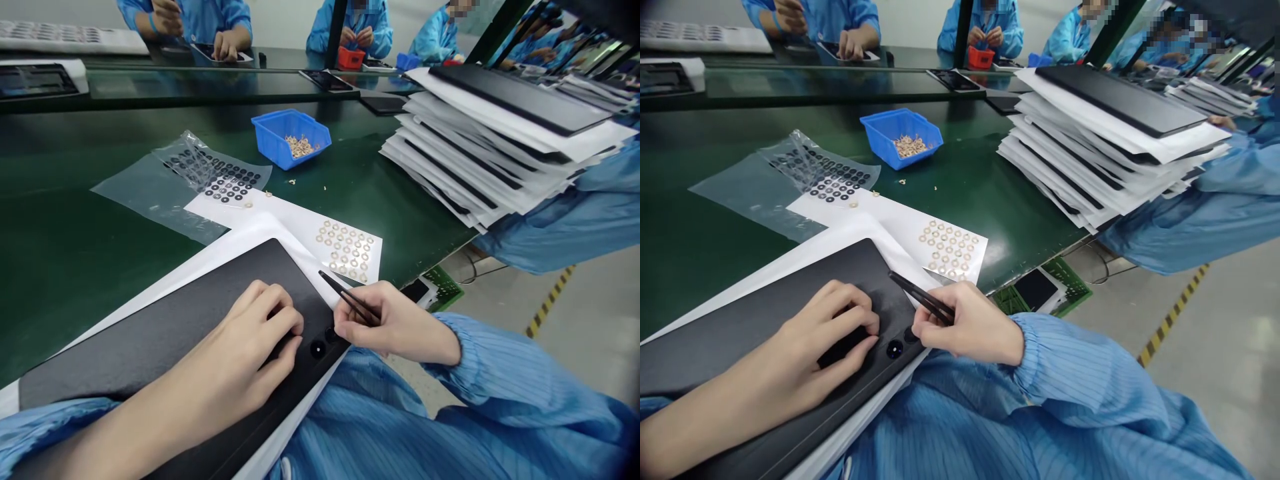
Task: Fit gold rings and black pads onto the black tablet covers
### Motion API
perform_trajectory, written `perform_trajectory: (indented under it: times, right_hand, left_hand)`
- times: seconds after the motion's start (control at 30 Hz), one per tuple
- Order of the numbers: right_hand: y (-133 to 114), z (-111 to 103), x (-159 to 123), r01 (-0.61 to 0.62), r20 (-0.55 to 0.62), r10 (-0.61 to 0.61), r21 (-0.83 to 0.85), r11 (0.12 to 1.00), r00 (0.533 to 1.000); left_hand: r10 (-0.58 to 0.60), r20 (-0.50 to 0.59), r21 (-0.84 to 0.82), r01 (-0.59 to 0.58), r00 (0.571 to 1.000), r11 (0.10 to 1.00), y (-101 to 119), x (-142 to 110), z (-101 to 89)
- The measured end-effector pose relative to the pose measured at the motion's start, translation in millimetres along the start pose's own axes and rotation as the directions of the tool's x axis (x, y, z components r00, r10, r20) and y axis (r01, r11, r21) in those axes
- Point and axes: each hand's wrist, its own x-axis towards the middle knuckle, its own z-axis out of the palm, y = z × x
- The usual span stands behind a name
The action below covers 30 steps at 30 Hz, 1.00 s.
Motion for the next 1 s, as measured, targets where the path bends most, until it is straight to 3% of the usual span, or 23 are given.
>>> perform_trajectory:
  times: [0.17,0.27,0.47,0.57,0.63,0.7,0.87,1.0]
  right_hand:
    - [-6,-1,-1,-0.023,0.025,0.023,-0.003,1.000,0.999]
    - [-8,0,-2,-0.003,-0.002,0.003,-0.097,0.995,1.000]
    - [-10,6,-8,0.130,-0.081,-0.183,-0.438,0.890,0.980]
    - [-10,7,-9,0.178,-0.075,-0.251,-0.512,0.840,0.965]
    - [-8,6,-10,0.230,-0.080,-0.306,-0.488,0.842,0.949]
    - [-3,5,-11,0.289,-0.166,-0.375,-0.390,0.874,0.912]
    - [14,11,-19,0.474,-0.525,-0.449,-0.096,0.875,0.723]
    - [21,24,-24,0.488,-0.524,-0.453,-0.080,0.869,0.722]
  left_hand:
    - [0.008,0.022,-0.024,-0.008,1.000,1.000,0,1,-0.4]
    - [-0.021,0.059,-0.036,0.023,0.998,0.999,2,1,-1.4]
    - [-0.002,0.068,-0.047,0.005,0.998,0.999,3,1,-1.1]
    - [0.003,0.057,-0.042,-0.001,0.998,0.999,3,1,-1.8]
    - [0.006,0.066,-0.034,-0.003,0.998,0.999,3,1,-3.0]
    - [0.013,0.102,-0.011,-0.012,0.995,1.000,3,0,-4.5]
    - [0.066,0.145,0.070,-0.077,0.987,0.995,7,-5,-5.6]
    - [0.077,0.134,0.143,-0.096,0.988,0.985,8,-7,-2.5]
